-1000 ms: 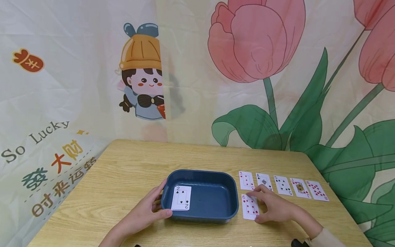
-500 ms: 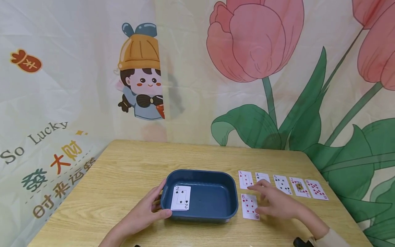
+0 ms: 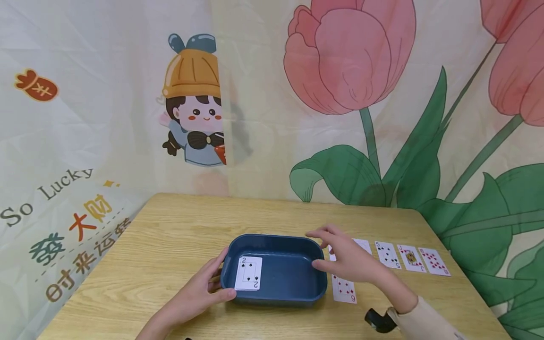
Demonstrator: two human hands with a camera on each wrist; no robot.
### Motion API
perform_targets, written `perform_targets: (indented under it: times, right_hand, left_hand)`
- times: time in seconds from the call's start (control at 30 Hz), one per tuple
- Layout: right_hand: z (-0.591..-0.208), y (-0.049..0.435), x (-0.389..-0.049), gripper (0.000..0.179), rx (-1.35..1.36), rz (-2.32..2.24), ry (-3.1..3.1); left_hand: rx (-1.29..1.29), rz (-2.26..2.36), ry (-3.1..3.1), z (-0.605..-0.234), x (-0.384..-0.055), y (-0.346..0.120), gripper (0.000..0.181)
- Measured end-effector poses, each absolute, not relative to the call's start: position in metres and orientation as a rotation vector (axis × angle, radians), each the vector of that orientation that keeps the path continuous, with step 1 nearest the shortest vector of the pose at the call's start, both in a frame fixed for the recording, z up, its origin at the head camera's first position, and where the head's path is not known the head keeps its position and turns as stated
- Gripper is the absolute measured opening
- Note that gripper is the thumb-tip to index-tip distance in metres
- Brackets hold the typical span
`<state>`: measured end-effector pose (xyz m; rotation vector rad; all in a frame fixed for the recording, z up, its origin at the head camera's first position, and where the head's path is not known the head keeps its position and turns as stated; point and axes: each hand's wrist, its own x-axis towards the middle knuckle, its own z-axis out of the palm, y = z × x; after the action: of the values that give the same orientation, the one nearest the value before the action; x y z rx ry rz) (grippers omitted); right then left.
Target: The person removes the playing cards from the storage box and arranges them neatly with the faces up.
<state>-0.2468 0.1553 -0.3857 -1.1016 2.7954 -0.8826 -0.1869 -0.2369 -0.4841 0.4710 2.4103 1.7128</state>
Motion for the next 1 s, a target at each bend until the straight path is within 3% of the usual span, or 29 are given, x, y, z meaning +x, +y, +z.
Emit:
perform_targets:
  times: [0.53,1.0]
  right_hand:
    - [-0.433,0.041,-0.256,0.069,-1.032,-0.867,2.646]
    - [-0.458,0.009,-0.256,0.083,-0.961,-0.671,2.747]
  left_hand:
    - [0.388,1.679,2.402,-0.484,-0.19,-0.236,0.098]
    - [0.455,1.675,2.394,-0.485,-0.189,-0.238,0.097]
